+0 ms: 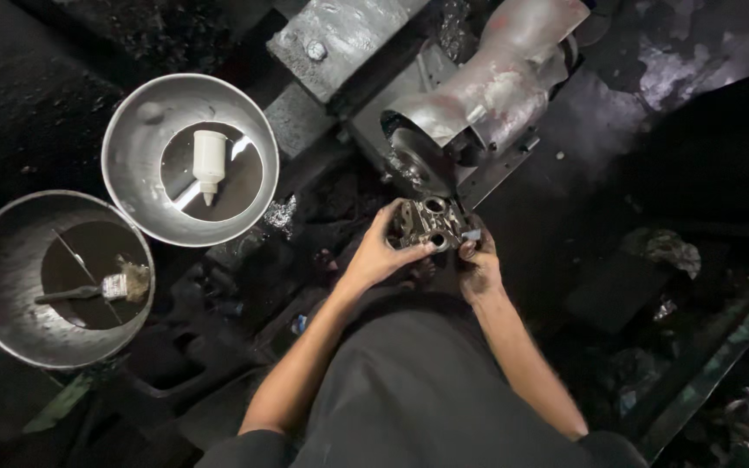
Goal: The person holds a metal engine part and repeatedly presses it against a rotating grinding wheel to smooth its surfaces. The person rotates the part to grind different sides and edges throughout the clip.
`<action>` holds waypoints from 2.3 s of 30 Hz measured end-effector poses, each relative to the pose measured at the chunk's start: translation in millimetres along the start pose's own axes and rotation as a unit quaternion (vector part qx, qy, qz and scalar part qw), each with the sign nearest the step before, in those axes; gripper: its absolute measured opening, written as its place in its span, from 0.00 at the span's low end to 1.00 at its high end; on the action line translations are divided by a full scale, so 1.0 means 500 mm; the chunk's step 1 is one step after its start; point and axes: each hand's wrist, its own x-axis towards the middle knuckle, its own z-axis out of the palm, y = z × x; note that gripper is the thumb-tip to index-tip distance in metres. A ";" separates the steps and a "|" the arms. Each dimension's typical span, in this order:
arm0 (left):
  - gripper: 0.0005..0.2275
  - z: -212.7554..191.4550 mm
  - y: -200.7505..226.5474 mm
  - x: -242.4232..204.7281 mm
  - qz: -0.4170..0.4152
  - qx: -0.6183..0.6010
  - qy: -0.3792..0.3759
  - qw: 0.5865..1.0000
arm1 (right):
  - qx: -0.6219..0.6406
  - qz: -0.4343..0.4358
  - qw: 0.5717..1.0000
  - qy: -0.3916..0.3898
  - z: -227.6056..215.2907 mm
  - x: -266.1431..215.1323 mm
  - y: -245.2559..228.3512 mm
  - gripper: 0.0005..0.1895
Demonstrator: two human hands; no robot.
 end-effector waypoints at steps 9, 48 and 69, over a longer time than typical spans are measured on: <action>0.41 0.038 0.020 0.034 -0.047 -0.013 -0.009 0.999 | 0.019 -0.015 0.997 0.071 -0.057 0.026 -0.005 0.26; 0.38 0.033 0.002 0.079 -0.151 -0.086 0.001 0.985 | -0.154 0.027 0.985 0.076 -0.040 0.091 -0.005 0.17; 0.39 0.037 0.033 0.057 -0.138 -0.105 -0.021 0.985 | -0.232 -0.009 0.967 0.103 -0.037 0.041 -0.020 0.18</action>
